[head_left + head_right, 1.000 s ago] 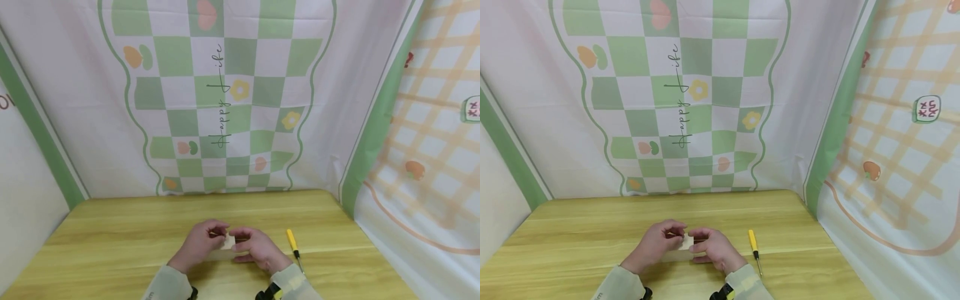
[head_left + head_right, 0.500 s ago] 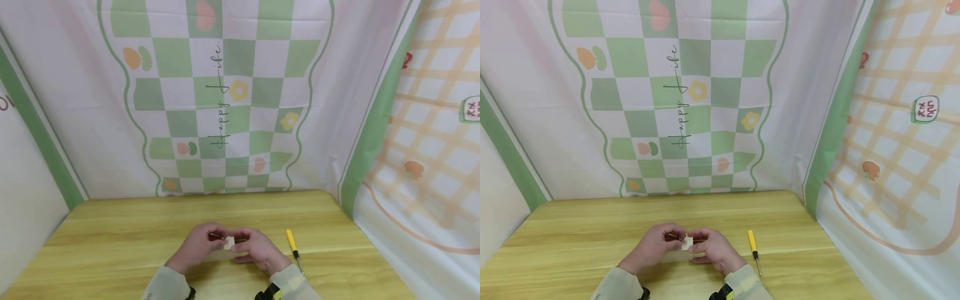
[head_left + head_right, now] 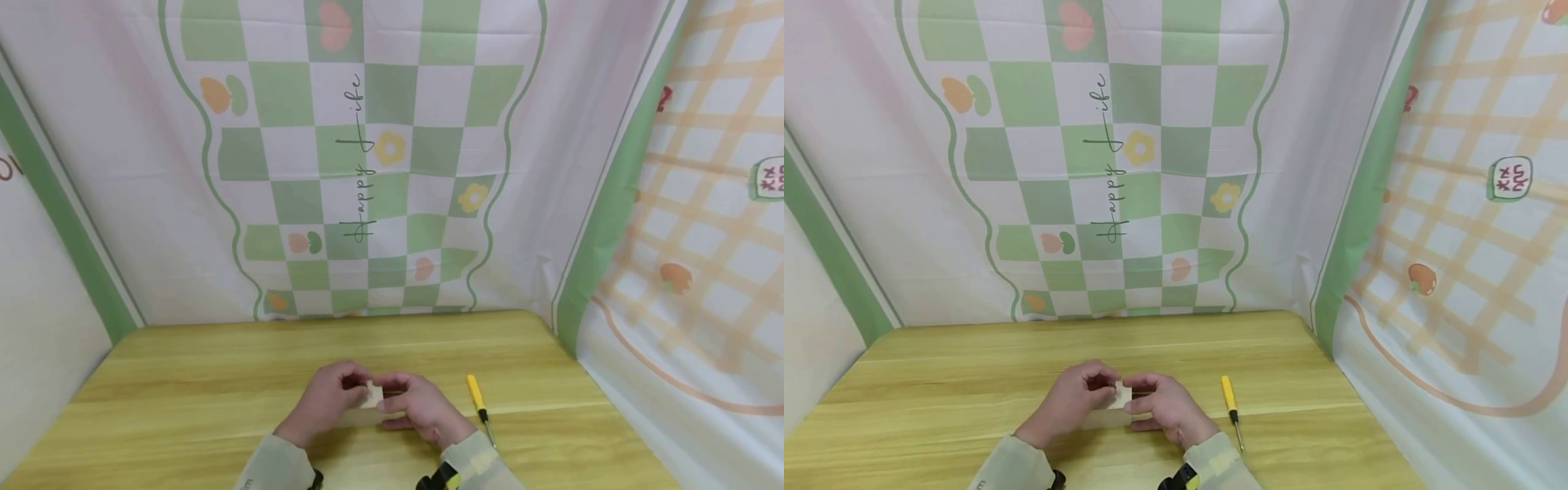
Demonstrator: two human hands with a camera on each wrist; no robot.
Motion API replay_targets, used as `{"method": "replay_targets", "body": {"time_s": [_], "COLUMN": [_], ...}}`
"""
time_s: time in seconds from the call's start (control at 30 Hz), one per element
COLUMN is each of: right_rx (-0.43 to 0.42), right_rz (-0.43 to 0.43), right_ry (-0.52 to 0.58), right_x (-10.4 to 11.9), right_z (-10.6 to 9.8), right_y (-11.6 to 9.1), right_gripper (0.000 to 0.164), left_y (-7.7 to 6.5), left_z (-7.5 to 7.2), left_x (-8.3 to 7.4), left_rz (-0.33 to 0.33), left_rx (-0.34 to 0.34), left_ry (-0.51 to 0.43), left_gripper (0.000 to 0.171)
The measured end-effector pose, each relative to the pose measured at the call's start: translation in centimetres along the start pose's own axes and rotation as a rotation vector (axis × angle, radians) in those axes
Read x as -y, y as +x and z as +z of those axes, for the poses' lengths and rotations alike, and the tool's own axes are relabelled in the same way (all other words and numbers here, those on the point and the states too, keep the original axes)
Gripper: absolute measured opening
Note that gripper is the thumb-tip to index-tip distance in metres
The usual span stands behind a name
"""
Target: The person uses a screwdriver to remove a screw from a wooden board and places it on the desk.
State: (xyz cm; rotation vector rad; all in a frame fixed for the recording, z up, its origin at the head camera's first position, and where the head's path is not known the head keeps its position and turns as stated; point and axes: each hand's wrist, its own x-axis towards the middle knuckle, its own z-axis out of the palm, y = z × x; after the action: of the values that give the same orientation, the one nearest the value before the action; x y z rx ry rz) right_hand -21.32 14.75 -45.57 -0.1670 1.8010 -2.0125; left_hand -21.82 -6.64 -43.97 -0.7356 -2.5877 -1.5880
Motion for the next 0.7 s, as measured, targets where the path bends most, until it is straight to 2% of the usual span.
{"method": "replay_targets", "body": {"time_s": [0.23,0.53,0.7], "right_rx": [0.002,0.003,-0.001], "right_rz": [-0.006,-0.006,-0.007], "right_ry": [-0.004,-0.005,-0.003], "right_x": [-0.04,0.02,0.03], "right_z": [-0.03,0.03,0.04], "right_y": [-0.03,-0.15,-0.22], "right_gripper": [0.044,0.042,0.042], "left_y": [-0.02,-0.16,-0.04], "left_z": [0.25,-0.2,-0.09], "left_x": [-0.04,0.15,0.27], "left_rz": [0.0,0.034,0.027], "left_rx": [-0.037,0.061,0.045], "left_ry": [0.003,0.005,0.01], "left_gripper": [0.017,0.011,0.009]}}
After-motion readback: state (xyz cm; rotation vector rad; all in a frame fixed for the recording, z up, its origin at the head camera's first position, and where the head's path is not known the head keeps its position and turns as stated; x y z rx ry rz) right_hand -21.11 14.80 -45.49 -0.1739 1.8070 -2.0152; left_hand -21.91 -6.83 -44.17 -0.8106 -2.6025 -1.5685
